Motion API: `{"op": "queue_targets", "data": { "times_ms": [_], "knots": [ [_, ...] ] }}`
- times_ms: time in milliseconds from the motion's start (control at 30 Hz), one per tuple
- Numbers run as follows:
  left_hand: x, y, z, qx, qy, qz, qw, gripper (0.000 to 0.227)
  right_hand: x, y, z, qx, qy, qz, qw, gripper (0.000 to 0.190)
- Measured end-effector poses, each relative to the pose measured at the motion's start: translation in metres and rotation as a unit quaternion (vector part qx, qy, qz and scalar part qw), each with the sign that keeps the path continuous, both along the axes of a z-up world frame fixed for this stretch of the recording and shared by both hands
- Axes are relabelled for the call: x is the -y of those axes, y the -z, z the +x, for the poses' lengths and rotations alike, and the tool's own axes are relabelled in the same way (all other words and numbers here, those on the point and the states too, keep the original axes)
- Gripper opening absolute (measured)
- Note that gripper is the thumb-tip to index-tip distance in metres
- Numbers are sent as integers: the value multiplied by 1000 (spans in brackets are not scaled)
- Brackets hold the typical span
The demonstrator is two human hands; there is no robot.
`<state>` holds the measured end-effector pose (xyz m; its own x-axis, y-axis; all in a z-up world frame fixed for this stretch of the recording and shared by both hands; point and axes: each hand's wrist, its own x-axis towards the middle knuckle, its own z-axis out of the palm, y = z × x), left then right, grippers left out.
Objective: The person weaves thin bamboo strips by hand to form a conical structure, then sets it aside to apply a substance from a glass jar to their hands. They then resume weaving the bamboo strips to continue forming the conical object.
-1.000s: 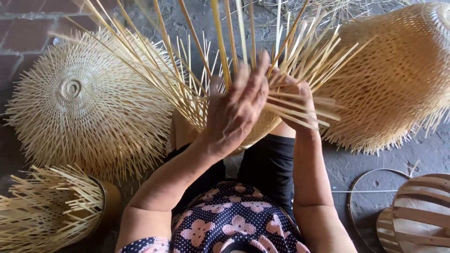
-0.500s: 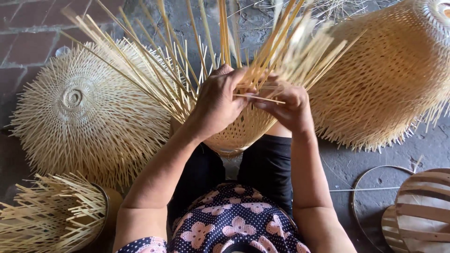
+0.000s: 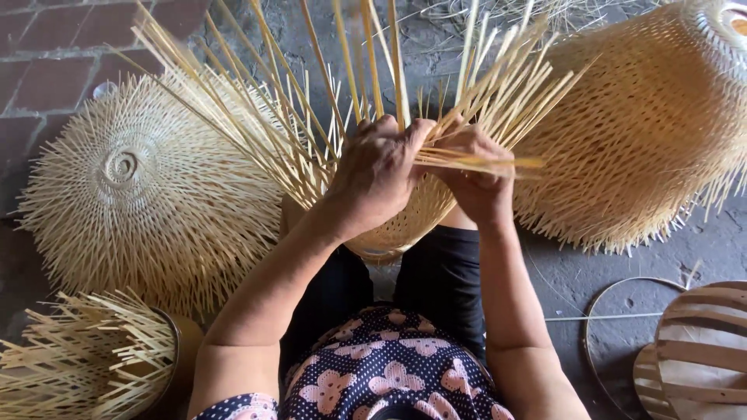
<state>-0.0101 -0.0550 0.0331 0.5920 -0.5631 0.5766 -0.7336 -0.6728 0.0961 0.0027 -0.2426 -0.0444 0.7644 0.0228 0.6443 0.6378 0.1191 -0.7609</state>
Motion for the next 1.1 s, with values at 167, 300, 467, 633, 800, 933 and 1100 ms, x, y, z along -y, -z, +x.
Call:
{"op": "queue_targets", "data": {
  "times_ms": [167,300,467,633,800,933,1100],
  "knots": [
    [-4,7,9,-49,-3,-73,996,47,1,-1,-6,175,209,-166,948,23],
    [-9,19,15,-5,71,-96,993,20,21,12,21,38,-176,51,982,14],
    [-1,23,6,191,58,-65,978,8,16,37,32,-101,-118,150,976,23],
    [-1,23,10,145,16,4,989,13,25,27,35,-28,-123,75,989,10],
    [11,16,7,81,-41,23,996,23,9,7,6,82,89,-80,989,12],
    [12,8,8,-47,-21,-28,998,29,-4,-4,-3,129,163,-66,976,13],
    [6,17,16,-74,-10,-53,996,51,14,12,6,194,175,-99,960,22]
  ]
}}
